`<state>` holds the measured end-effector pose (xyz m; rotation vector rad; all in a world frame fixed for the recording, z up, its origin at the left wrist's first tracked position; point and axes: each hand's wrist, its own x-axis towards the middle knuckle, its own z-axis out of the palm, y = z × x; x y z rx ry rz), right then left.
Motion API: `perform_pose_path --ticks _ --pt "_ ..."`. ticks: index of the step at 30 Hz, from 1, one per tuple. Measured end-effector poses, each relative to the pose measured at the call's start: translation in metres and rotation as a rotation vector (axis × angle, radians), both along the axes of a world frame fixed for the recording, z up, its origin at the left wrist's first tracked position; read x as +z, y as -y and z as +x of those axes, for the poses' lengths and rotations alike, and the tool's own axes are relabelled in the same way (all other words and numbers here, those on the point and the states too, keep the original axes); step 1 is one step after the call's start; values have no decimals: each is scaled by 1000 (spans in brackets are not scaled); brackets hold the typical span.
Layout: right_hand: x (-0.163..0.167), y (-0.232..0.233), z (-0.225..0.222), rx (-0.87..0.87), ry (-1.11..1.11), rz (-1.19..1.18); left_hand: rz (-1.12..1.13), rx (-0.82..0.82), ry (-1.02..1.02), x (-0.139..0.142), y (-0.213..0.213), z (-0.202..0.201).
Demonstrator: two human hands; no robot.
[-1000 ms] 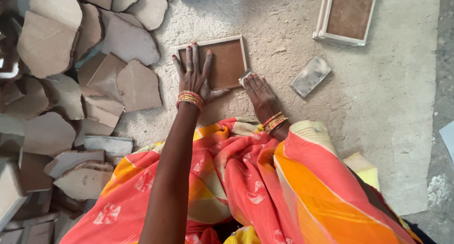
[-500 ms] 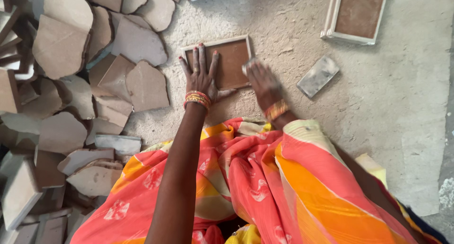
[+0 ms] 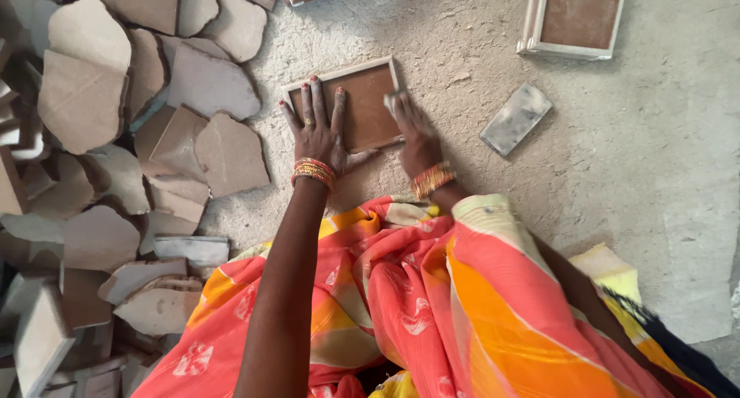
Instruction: The person sits on the floor and smooths the edges and surfaces of rectangular ceramic tiles using a small metal block. They handle each tile individually, rubbing the block along the edges and faces, then place the tiles aside. The person also briefly handles a small cylindrical object near the end.
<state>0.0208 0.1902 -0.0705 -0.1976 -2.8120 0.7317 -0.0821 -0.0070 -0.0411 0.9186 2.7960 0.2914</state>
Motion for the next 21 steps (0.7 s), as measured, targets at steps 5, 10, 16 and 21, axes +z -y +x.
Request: perform_pose_path --ticks 5,10,16,21 --pt "11 -7 -79 -78 84 15 6 0 -29 8 1 2" --pt "17 5 -4 -83 188 -116 -1 0 -13 0 1 1" --pt "-2 0 12 36 51 60 -170 -22 -249 -26 4 -2" --pt "20 -18 -95 52 82 78 -67 10 -149 -27 4 -2"
